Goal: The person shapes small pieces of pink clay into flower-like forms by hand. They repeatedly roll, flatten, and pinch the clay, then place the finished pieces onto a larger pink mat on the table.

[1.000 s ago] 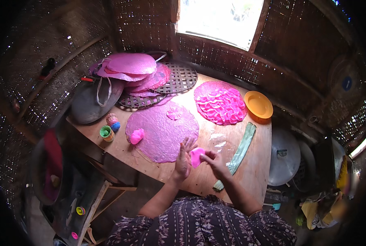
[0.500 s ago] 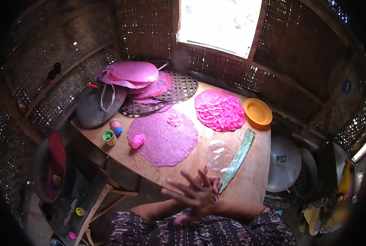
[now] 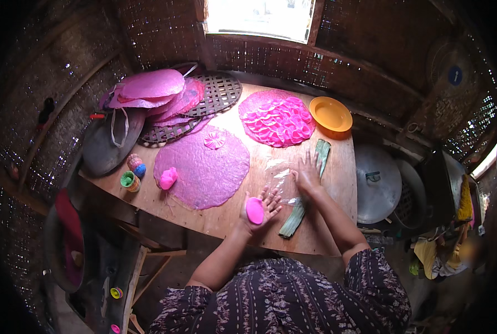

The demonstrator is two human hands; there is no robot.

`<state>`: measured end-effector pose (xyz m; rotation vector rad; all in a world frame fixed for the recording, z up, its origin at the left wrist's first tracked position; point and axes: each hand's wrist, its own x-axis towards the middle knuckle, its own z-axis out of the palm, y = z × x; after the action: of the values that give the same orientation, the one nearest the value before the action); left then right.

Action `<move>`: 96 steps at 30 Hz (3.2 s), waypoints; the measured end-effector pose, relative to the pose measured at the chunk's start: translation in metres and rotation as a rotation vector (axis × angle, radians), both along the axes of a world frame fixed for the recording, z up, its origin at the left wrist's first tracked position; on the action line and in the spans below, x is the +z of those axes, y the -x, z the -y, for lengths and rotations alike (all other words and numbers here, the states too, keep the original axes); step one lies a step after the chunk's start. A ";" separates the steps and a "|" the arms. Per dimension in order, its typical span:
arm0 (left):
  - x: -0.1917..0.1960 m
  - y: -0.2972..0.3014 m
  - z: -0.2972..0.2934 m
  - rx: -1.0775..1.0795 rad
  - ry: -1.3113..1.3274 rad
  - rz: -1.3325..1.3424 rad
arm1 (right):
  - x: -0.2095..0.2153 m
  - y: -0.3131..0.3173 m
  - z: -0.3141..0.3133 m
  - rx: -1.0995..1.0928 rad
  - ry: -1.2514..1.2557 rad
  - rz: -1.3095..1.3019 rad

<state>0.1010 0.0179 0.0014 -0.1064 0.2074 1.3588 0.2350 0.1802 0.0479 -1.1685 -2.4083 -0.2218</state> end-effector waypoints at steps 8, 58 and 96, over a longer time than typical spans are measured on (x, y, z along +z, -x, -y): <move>-0.008 0.012 -0.005 0.070 -0.063 0.106 | 0.070 -0.017 0.031 0.452 1.205 -0.856; 0.020 -0.071 0.069 -0.118 -0.780 -2.358 | -0.023 -0.102 -0.037 -0.249 0.532 0.156; 0.019 -0.071 0.066 -0.125 -0.798 -2.389 | -0.009 -0.105 -0.064 -0.309 0.650 0.154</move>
<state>0.1715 -0.0481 0.0206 2.2100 1.5116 0.6389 0.3402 0.2439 0.0387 -1.8657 -2.4960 0.4287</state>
